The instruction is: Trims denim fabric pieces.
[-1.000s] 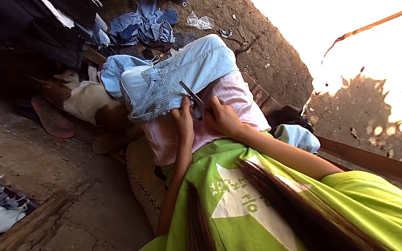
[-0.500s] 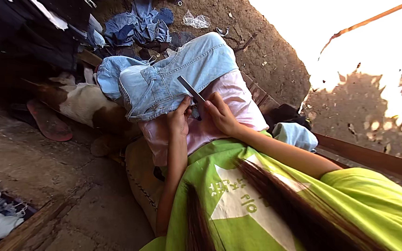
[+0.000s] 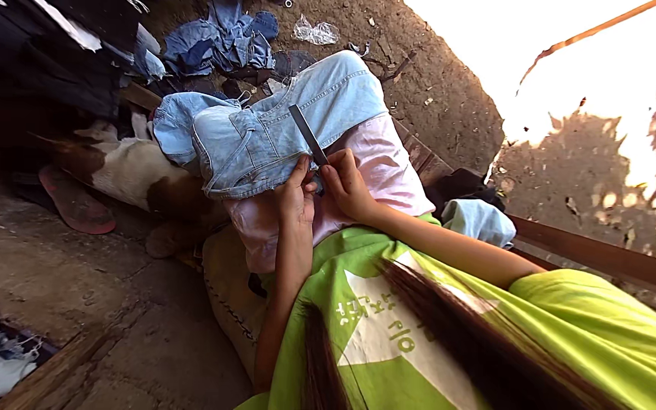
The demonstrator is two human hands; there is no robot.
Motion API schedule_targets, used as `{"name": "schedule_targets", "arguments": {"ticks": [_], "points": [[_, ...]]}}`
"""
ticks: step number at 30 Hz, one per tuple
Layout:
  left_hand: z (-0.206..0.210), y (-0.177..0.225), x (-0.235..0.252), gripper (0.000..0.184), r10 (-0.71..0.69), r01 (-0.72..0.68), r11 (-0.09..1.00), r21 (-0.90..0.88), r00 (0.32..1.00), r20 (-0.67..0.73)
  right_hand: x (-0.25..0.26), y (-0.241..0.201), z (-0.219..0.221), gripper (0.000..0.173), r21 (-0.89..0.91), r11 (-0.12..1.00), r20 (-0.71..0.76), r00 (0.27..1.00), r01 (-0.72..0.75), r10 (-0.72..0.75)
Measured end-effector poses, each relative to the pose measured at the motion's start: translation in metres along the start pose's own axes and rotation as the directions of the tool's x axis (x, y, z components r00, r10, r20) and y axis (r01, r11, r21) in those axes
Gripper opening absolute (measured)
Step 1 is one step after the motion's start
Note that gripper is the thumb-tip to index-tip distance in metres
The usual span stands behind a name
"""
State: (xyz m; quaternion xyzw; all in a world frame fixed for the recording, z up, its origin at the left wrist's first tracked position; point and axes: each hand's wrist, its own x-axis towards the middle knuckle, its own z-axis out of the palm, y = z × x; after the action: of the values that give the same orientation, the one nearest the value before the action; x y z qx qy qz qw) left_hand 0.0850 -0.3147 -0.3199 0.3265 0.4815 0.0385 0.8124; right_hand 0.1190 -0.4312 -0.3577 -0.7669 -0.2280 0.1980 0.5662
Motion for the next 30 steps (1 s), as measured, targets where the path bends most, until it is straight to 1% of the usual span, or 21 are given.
{"name": "schedule_targets", "arguments": {"ticks": [4, 7, 12, 15, 18, 21, 22, 26, 28, 30], "points": [[0.004, 0.003, 0.0, 0.006, 0.001, -0.003, 0.999, -0.034, 0.999, -0.051, -0.007, 0.005, 0.004, 0.013, -0.16, 0.986, -0.009, 0.999, 0.045, -0.047], [0.009, 0.001, 0.008, 0.006, -0.013, 0.003, 0.996, -0.087, 0.993, -0.12, 0.003, 0.004, 0.008, 0.013, -0.242, 0.969, -0.026, 0.998, 0.051, -0.059], [0.009, 0.007, 0.005, 0.005, -0.039, 0.027, 0.994, -0.108, 0.993, -0.114, -0.009, 0.008, 0.01, 0.014, -0.263, 0.964, -0.033, 0.998, 0.05, -0.061], [0.011, 0.01, 0.002, 0.003, -0.025, 0.011, 0.991, -0.131, 0.994, -0.103, 0.003, 0.004, 0.016, 0.013, -0.251, 0.967, -0.059, 0.996, 0.049, -0.066], [0.006, 0.009, 0.0, 0.002, -0.048, 0.039, 0.994, -0.106, 0.995, -0.085, 0.009, -0.001, 0.018, 0.014, -0.232, 0.971, -0.054, 0.996, 0.05, -0.064], [0.004, 0.012, 0.0, 0.006, -0.046, 0.033, 0.992, -0.122, 0.993, -0.105, -0.007, 0.012, 0.021, 0.016, -0.318, 0.944, -0.052, 0.992, 0.094, -0.116], [0.004, 0.011, 0.0, 0.007, -0.042, 0.027, 0.991, -0.128, 0.993, -0.114, -0.007, 0.013, 0.021, 0.017, -0.332, 0.939, -0.041, 0.993, 0.089, -0.109], [0.006, 0.013, -0.003, 0.005, -0.031, 0.019, 0.994, -0.103, 0.993, -0.117, 0.014, 0.002, 0.022, 0.017, -0.271, 0.962, -0.008, 0.999, 0.047, -0.051], [0.001, 0.013, -0.005, 0.007, -0.041, 0.033, 0.996, -0.082, 0.995, -0.094, 0.012, 0.003, 0.019, 0.016, -0.228, 0.971, 0.006, 0.997, 0.073, -0.074], [-0.001, 0.018, -0.004, 0.01, -0.066, 0.059, 0.995, -0.085, 0.995, -0.072, 0.009, 0.008, 0.011, 0.015, -0.145, 0.985, 0.005, 0.995, 0.097, -0.098]]}}
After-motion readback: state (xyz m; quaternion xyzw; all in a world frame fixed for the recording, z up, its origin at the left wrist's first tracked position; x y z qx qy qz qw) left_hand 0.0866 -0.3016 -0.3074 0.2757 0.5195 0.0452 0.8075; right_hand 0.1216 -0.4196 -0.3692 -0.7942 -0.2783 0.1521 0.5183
